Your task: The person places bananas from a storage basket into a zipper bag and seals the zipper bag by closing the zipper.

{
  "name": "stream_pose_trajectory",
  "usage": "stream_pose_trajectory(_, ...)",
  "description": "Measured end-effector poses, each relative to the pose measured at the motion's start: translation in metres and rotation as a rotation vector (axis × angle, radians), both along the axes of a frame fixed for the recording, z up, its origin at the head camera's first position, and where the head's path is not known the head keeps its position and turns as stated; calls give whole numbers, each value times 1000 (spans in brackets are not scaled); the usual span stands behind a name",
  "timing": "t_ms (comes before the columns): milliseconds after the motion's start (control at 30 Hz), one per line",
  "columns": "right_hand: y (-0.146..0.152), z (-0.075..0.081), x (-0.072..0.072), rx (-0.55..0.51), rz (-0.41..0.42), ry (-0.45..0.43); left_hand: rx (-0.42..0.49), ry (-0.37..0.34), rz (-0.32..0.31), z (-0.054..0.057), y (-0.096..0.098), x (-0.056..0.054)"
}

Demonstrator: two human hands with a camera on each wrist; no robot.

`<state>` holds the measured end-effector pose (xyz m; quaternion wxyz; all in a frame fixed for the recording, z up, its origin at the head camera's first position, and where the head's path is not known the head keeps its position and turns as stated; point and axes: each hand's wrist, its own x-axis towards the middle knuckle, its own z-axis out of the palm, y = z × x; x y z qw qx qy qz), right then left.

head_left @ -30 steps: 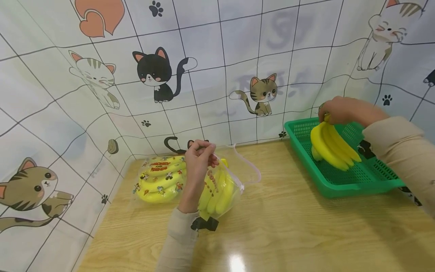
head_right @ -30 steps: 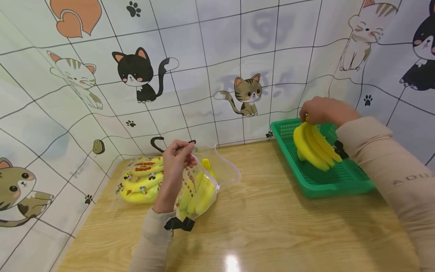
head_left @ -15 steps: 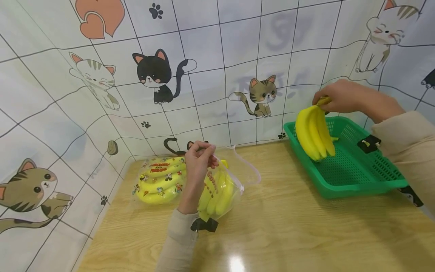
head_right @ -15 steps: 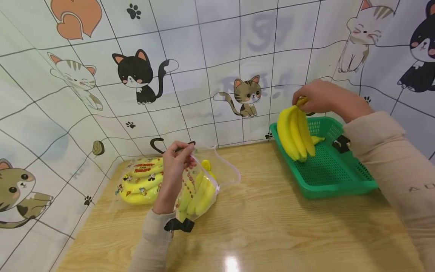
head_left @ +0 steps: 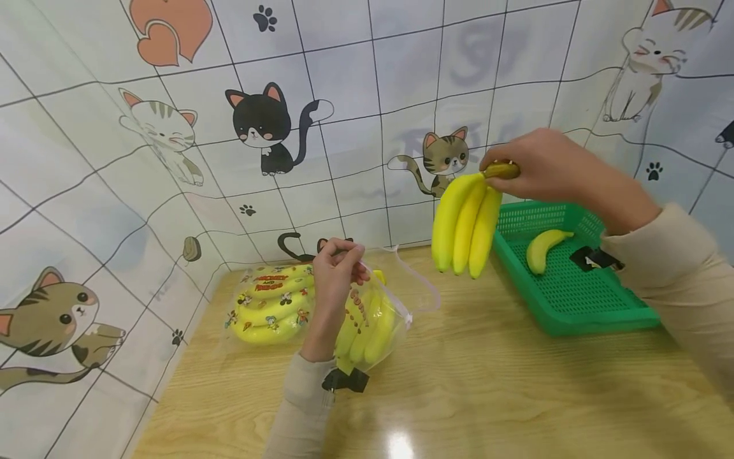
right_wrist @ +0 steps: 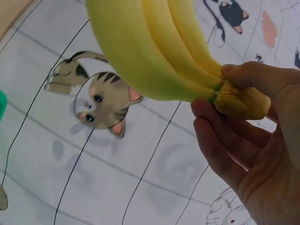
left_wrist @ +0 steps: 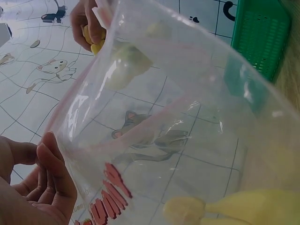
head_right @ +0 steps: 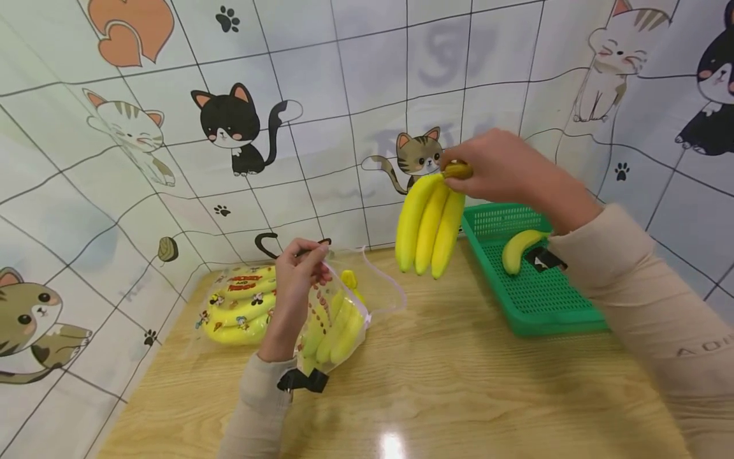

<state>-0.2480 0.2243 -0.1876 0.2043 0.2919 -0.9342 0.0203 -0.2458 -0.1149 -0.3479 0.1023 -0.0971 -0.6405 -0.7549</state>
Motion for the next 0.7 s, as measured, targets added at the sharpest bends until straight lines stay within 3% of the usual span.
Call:
stream_pose_trajectory(233,-27,-4,15,-81,92,100,-7,6,5,1,-1,0)
stream_pose_trajectory(367,-42,-11,21,-129,86,153,-8,9,4,1,-1,0)
stream_pose_trajectory(700,-78,-54,32,-262,132,358,-20,27,8,0,0,0)
